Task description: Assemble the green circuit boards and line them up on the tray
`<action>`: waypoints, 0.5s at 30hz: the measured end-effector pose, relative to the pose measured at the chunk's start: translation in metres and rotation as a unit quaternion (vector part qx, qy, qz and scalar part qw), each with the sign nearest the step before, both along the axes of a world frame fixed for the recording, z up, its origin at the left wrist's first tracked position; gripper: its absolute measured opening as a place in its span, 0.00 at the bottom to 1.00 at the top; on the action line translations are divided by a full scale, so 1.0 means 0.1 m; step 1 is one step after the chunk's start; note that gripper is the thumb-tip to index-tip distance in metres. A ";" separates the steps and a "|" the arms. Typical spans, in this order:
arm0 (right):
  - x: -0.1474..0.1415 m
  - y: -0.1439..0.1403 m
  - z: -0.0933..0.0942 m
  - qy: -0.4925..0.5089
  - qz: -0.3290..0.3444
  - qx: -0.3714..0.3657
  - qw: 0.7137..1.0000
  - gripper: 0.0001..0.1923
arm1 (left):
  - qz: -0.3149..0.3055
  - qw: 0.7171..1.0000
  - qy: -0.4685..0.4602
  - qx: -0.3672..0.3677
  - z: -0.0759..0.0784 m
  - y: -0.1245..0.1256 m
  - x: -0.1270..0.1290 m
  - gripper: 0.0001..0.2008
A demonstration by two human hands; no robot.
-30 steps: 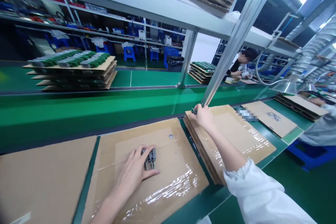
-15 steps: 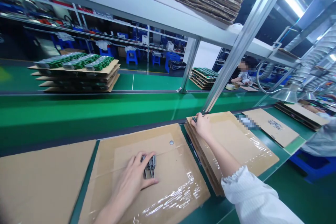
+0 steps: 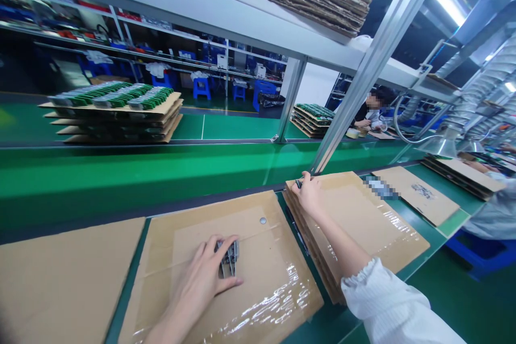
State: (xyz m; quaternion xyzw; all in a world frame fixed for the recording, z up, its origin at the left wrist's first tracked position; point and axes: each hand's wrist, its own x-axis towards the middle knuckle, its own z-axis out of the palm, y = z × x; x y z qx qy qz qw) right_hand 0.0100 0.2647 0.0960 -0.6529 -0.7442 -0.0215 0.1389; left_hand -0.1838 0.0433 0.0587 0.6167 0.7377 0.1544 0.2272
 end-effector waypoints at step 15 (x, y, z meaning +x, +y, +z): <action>0.02 0.08 -0.07 -0.017 0.021 0.007 1.000 0.27 | 0.009 0.999 -0.039 -0.004 0.01 0.00 -0.04 0.35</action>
